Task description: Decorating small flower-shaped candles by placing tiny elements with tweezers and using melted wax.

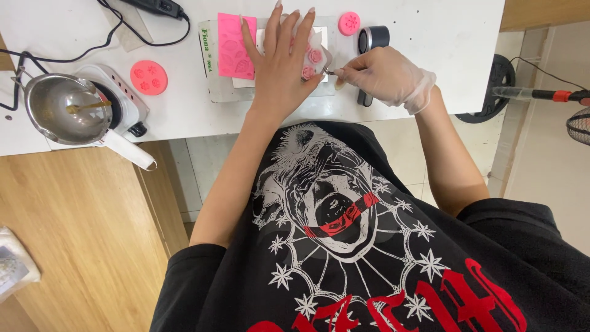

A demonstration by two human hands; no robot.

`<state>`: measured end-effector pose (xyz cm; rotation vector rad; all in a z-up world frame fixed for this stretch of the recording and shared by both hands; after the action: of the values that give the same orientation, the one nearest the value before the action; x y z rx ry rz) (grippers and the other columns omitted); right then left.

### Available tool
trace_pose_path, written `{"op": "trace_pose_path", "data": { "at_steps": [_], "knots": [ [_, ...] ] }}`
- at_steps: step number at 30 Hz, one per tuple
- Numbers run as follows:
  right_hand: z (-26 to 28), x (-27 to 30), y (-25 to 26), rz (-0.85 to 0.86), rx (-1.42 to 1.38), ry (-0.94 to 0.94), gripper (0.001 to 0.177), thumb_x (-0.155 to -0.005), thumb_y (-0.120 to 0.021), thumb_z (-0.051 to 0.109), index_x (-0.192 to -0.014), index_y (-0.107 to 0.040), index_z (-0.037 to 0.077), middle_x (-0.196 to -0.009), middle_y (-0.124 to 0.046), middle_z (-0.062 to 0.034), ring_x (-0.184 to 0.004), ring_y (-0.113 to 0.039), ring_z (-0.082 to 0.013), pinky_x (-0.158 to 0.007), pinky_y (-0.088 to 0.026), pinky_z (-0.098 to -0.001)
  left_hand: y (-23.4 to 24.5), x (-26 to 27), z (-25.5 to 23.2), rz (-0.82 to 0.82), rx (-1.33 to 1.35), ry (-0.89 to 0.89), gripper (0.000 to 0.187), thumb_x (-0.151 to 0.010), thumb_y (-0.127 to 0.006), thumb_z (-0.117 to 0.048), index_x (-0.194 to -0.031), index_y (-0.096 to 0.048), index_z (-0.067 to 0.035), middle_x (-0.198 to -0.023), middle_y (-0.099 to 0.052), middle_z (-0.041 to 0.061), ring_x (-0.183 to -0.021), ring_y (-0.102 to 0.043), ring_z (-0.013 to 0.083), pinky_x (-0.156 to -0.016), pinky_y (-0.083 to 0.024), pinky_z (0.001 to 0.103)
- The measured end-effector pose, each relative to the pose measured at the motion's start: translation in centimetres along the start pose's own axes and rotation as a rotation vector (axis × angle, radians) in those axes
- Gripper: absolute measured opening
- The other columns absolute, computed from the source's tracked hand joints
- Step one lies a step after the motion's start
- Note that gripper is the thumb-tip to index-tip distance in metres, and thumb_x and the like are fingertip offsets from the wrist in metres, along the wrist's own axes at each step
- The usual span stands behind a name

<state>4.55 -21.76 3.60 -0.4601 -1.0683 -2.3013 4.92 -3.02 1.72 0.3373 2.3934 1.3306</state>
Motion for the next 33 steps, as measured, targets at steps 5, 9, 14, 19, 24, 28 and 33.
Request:
{"op": "trace_pose_path", "data": {
  "at_steps": [5,9,14,19,24,28,33],
  "knots": [
    [0.2,-0.1,-0.1,0.006,0.024,-0.036,0.034,-0.103,-0.06,0.038,-0.102,-0.082,0.013,-0.069,-0.067,-0.0153,-0.058,-0.057,-0.0223,-0.065,-0.05,-0.0338,-0.1,0.0,0.0,-0.001,-0.002,-0.006,0.11,-0.074,-0.094,-0.041,-0.161,-0.031,-0.017,-0.156,-0.041,0.01,-0.154,-0.022,0.033,-0.118,-0.001,0.076],
    [0.4,0.2,0.1,-0.02,-0.001,-0.019,0.034,-0.102,-0.06,0.038,-0.101,-0.082,0.013,-0.071,-0.069,-0.0135,-0.058,-0.058,-0.0203,-0.065,-0.051,-0.0325,-0.1,0.0,-0.1,0.005,-0.006,-0.003,0.11,-0.074,-0.094,-0.041,-0.161,-0.032,-0.017,-0.156,-0.041,0.01,-0.154,-0.022,0.0334,-0.118,-0.002,0.076],
    [0.2,0.0,0.0,-0.01,-0.009,-0.061,0.034,-0.102,-0.06,0.039,-0.103,-0.082,0.014,-0.074,-0.071,-0.015,-0.059,-0.059,-0.0219,-0.066,-0.051,-0.0336,-0.2,0.0,0.0,0.0,-0.01,-0.01,0.108,-0.074,-0.093,-0.042,-0.16,-0.032,-0.016,-0.155,-0.041,0.01,-0.154,-0.022,0.0337,-0.117,-0.002,0.076],
    [-0.6,-0.3,-0.3,-0.01,-0.006,-0.031,0.034,-0.102,-0.059,0.039,-0.102,-0.082,0.014,-0.079,-0.073,-0.0152,-0.063,-0.064,-0.0197,-0.07,-0.052,-0.0326,-0.1,0.0,-0.1,-0.006,-0.013,-0.015,0.107,-0.076,-0.093,-0.043,-0.16,-0.033,-0.016,-0.155,-0.041,0.01,-0.153,-0.023,0.0338,-0.118,-0.002,0.076],
    [0.5,0.0,0.0,0.02,0.028,-0.11,0.035,-0.103,-0.059,0.041,-0.105,-0.083,0.015,-0.068,-0.068,-0.0198,-0.058,-0.058,-0.0263,-0.066,-0.051,-0.036,-0.2,0.0,0.0,0.001,-0.007,-0.009,0.107,-0.074,-0.093,-0.042,-0.159,-0.034,-0.017,-0.155,-0.04,0.009,-0.153,-0.023,0.0336,-0.117,-0.004,0.076],
    [0.3,-0.2,-0.1,-0.011,0.01,-0.012,0.036,-0.102,-0.059,0.042,-0.103,-0.082,0.014,-0.069,-0.068,-0.0147,-0.055,-0.059,-0.0217,-0.064,-0.051,-0.0344,-0.1,0.0,0.0,-0.001,-0.013,-0.014,0.108,-0.073,-0.094,-0.042,-0.159,-0.034,-0.017,-0.156,-0.04,0.009,-0.153,-0.023,0.0334,-0.117,-0.004,0.077],
    [1.3,0.1,-0.2,0.071,0.028,-0.077,0.039,-0.102,-0.057,0.044,-0.101,-0.083,0.015,-0.052,-0.053,-0.0139,-0.049,-0.051,-0.0227,-0.057,-0.047,-0.0367,-0.1,0.0,-0.1,0.02,-0.002,0.002,0.11,-0.071,-0.095,-0.039,-0.16,-0.033,-0.018,-0.156,-0.04,0.008,-0.153,-0.024,0.033,-0.118,-0.006,0.076]
  ]
}}
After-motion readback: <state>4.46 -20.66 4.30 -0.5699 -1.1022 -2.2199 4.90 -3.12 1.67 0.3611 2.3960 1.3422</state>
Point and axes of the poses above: each hand's wrist, its own x-axis away from the middle knuckle, its own y-axis out of the back of the hand, z = x × y, the point moved 6 cm from there along -x, towards the middle knuckle
